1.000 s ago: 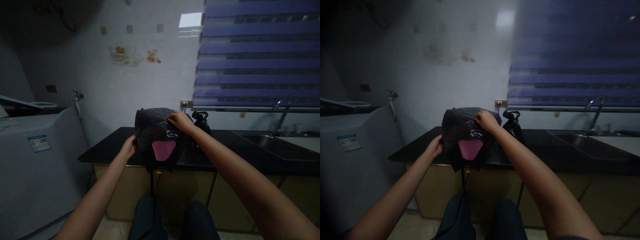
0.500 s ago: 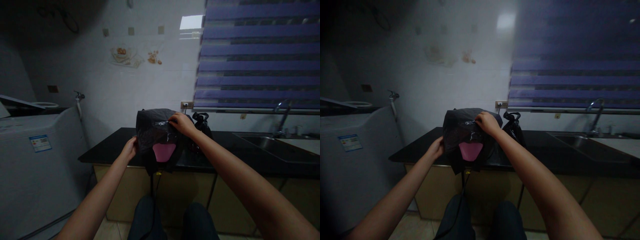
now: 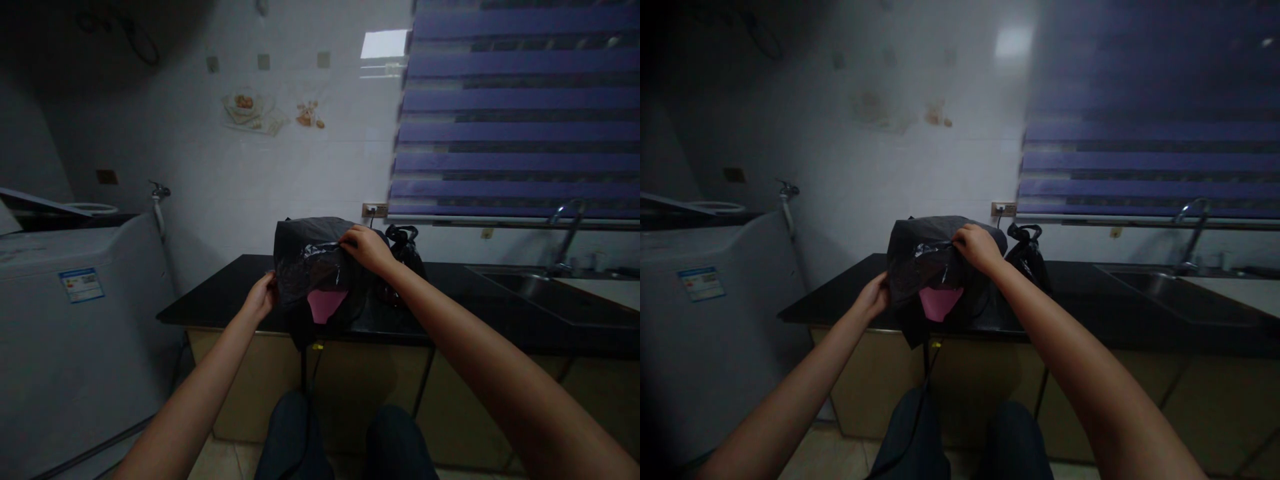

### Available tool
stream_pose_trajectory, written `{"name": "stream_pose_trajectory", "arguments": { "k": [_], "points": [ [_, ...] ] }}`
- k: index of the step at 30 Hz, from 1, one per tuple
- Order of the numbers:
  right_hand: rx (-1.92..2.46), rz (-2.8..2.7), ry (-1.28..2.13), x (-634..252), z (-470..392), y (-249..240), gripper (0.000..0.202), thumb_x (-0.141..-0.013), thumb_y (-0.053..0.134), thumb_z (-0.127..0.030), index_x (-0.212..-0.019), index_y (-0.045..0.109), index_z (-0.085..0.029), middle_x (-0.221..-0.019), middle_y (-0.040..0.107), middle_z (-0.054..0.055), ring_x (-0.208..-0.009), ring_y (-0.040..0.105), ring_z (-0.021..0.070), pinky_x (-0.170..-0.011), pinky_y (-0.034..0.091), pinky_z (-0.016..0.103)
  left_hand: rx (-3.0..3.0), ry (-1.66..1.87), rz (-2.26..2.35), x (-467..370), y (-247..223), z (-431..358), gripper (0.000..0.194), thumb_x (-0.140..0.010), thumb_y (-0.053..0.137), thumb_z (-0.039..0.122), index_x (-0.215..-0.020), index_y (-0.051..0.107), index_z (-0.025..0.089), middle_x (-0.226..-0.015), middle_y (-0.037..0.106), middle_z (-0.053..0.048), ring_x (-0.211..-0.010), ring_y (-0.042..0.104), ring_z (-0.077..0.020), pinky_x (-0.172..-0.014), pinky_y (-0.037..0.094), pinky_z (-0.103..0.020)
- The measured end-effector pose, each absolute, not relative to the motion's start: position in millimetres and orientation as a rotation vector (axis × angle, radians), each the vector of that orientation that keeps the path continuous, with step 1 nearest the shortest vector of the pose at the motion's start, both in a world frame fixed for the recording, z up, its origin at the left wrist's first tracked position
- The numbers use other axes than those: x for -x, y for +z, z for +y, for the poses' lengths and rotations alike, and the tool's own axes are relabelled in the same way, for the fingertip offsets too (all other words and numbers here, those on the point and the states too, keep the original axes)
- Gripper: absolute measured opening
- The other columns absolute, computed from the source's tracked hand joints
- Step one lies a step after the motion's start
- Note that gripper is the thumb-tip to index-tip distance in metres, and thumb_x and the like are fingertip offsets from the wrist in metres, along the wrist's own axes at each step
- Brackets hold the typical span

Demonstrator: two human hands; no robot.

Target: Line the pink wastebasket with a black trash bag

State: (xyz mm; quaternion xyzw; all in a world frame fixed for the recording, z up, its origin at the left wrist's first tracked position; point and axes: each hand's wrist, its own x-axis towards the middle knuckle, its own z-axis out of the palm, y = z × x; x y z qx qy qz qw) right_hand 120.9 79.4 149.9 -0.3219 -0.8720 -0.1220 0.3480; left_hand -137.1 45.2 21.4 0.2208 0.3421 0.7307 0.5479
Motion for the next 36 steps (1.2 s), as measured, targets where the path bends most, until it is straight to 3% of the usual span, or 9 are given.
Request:
{"name": "stream_pose_trajectory", "arguments": {
  "k": [24, 36],
  "points": [
    [0.800, -2.234, -0.288, -131.4, 77.8, 139.5, 0.014, -0.084, 0.056, -0.015, -0.087, 0.070, -0.014, -0.090, 0.065, 0.009, -0.085, 0.058, 0.0184, -0.078, 0.044, 0.030, -0.584, 1.708, 0.786, 135.9, 10.4, 46.1, 0.013, -0.073, 0.056, 0.008, -0.073, 0.067, 0.015, -0.068, 0.071, -0.003, -0.061, 0.066, -0.0151, -0.064, 0.052, -0.025],
    [0.777, -2.235, -0.267, -132.9, 77.0, 138.5, 0.014, -0.084, 0.057, -0.016, -0.087, 0.070, -0.014, -0.090, 0.066, 0.009, -0.086, 0.060, 0.0187, -0.080, 0.046, 0.032, -0.576, 1.710, 0.759, 130.1, 20.4, 41.9, 0.019, -0.080, 0.050, 0.014, -0.074, 0.068, 0.015, -0.063, 0.069, -0.004, -0.066, 0.067, -0.0187, -0.068, 0.053, -0.030]
  ]
}}
